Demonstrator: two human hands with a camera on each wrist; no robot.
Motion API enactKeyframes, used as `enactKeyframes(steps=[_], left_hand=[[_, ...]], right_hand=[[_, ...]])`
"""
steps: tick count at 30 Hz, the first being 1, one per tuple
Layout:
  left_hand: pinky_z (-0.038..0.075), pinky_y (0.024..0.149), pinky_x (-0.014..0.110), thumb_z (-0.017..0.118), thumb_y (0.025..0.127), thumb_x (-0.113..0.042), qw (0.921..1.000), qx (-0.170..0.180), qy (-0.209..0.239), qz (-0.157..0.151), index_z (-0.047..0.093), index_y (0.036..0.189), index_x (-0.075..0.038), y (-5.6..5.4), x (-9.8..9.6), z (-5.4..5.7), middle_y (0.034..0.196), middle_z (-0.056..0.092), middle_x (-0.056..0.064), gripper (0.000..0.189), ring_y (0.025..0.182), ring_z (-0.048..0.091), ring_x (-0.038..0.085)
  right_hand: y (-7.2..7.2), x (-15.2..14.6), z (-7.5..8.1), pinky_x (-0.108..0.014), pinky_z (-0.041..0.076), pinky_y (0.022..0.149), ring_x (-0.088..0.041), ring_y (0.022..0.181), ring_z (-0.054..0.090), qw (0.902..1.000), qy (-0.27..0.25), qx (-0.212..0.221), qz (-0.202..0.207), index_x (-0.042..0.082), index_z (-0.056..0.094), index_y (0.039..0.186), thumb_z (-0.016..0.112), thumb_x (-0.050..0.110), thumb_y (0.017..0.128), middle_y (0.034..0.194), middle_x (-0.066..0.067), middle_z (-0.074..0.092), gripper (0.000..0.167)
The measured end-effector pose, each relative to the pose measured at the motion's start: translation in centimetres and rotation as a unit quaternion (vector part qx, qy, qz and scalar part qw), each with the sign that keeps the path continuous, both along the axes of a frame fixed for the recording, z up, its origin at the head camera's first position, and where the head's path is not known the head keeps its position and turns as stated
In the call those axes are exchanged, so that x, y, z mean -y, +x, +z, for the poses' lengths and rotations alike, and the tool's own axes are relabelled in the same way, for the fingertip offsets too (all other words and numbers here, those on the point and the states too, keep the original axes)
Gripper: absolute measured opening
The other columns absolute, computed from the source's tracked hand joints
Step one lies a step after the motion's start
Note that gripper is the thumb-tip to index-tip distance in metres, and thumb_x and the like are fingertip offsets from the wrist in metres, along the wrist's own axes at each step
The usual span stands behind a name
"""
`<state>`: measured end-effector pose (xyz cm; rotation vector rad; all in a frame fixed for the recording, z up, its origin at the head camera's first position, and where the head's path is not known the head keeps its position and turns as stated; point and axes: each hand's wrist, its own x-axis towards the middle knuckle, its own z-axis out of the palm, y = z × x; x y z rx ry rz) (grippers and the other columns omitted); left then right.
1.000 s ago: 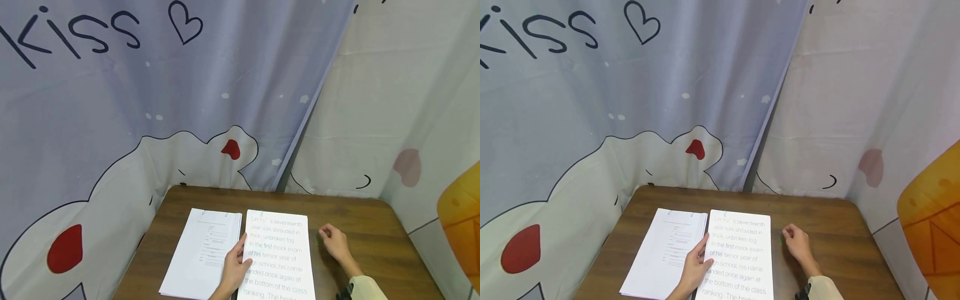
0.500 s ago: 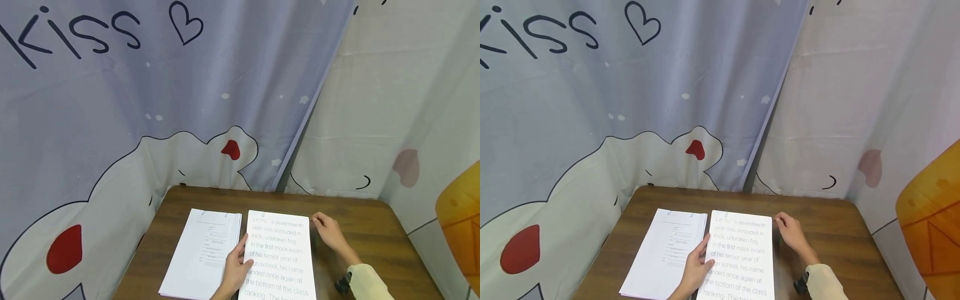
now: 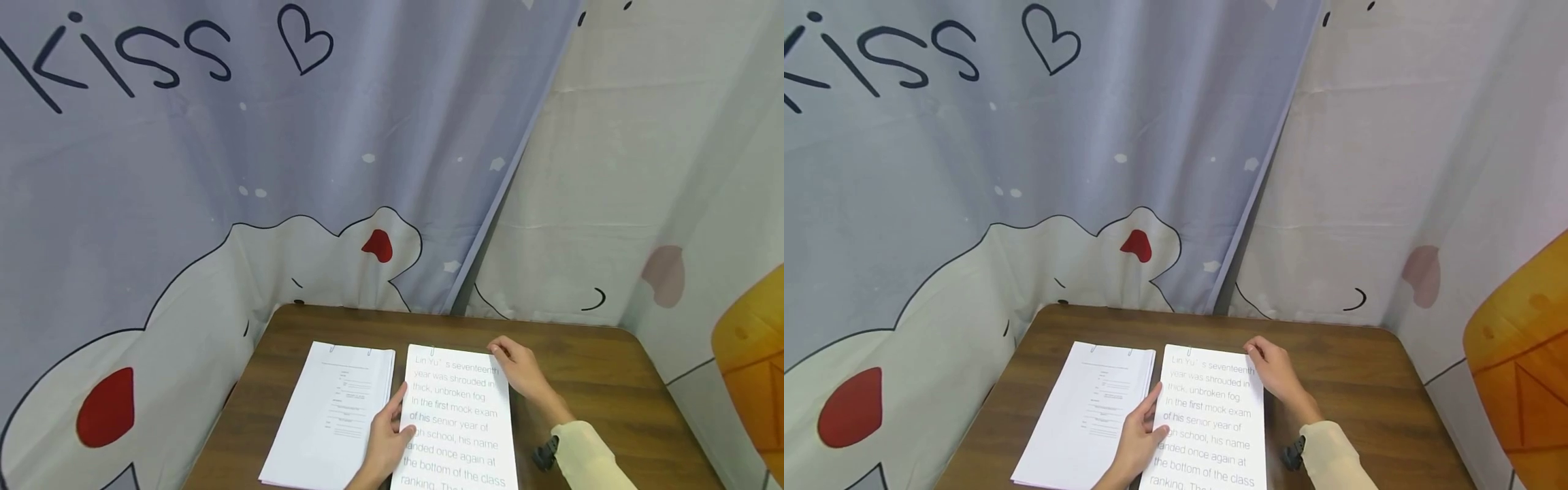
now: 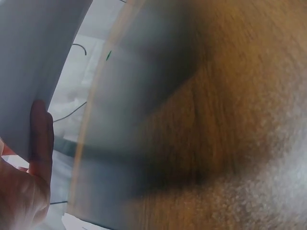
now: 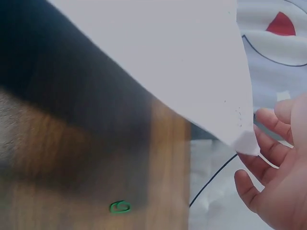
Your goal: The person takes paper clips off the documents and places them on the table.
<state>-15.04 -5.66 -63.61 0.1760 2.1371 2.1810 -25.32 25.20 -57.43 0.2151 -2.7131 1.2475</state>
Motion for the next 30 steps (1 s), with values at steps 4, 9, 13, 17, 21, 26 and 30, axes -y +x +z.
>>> enactKeyframes(steps=[4,9,13,17,21,26,30], left_hand=[[0.067,0.067,0.034,0.061,0.085,0.019,1.0000,0.002,0.000,0.001,0.040,0.164,-0.010,-0.1,0.0,0.0,0.130,0.067,0.025,0.087,0.082,0.079,0.021],[0.067,0.067,0.036,0.061,0.085,0.019,1.0000,-0.005,0.005,-0.001,0.040,0.164,-0.010,0.1,-0.3,0.2,0.128,0.067,0.026,0.087,0.081,0.079,0.022],[0.067,0.068,0.035,0.061,0.086,0.019,1.0000,0.001,0.010,-0.003,0.040,0.164,-0.011,0.3,-0.7,0.4,0.128,0.067,0.023,0.087,0.083,0.080,0.022],[0.067,0.068,0.034,0.061,0.086,0.020,0.9999,0.003,0.015,-0.001,0.040,0.164,-0.011,0.3,-0.8,0.6,0.129,0.067,0.024,0.086,0.084,0.080,0.024],[0.067,0.070,0.032,0.061,0.087,0.020,0.9998,0.006,0.017,-0.001,0.039,0.164,-0.012,0.5,-0.8,0.9,0.130,0.067,0.024,0.086,0.086,0.080,0.024],[0.067,0.070,0.033,0.061,0.087,0.020,0.9998,0.003,0.018,-0.005,0.039,0.164,-0.012,0.6,-0.9,1.2,0.130,0.066,0.025,0.086,0.087,0.080,0.024],[0.067,0.070,0.033,0.060,0.087,0.020,0.9998,-0.001,0.018,-0.009,0.038,0.164,-0.010,0.7,-1.0,1.3,0.130,0.066,0.026,0.086,0.088,0.080,0.024]], right_hand=[[-0.5,0.7,0.5,-0.030,0.051,0.076,-0.016,0.086,0.061,0.9997,0.010,-0.020,0.010,0.011,0.074,0.110,0.060,0.021,0.108,0.098,-0.004,0.073,0.017],[-1.1,1.7,1.0,-0.035,0.052,0.083,-0.016,0.092,0.062,0.9993,0.017,-0.022,0.024,0.013,0.074,0.111,0.064,0.023,0.106,0.099,0.001,0.072,0.015],[-1.3,2.6,1.2,-0.036,0.052,0.085,-0.016,0.094,0.063,0.9986,0.025,-0.021,0.041,0.016,0.074,0.111,0.069,0.025,0.103,0.099,0.004,0.072,0.013],[-1.5,3.9,1.4,-0.042,0.041,0.097,-0.017,0.098,0.065,0.9972,0.027,-0.030,0.063,0.019,0.073,0.110,0.075,0.025,0.099,0.099,0.008,0.073,0.012],[-1.8,5.3,1.9,-0.046,0.033,0.099,-0.017,0.100,0.064,0.9953,0.037,-0.038,0.081,0.019,0.072,0.110,0.079,0.023,0.096,0.097,0.010,0.074,0.016],[-1.9,6.5,2.1,-0.041,0.035,0.093,-0.016,0.099,0.063,0.9937,0.052,-0.040,0.091,0.021,0.072,0.110,0.082,0.023,0.093,0.097,0.011,0.075,0.021],[-2.0,7.2,2.0,-0.039,0.034,0.090,-0.013,0.097,0.062,0.9919,0.068,-0.044,0.098,0.019,0.075,0.110,0.084,0.025,0.091,0.099,0.012,0.076,0.022]])
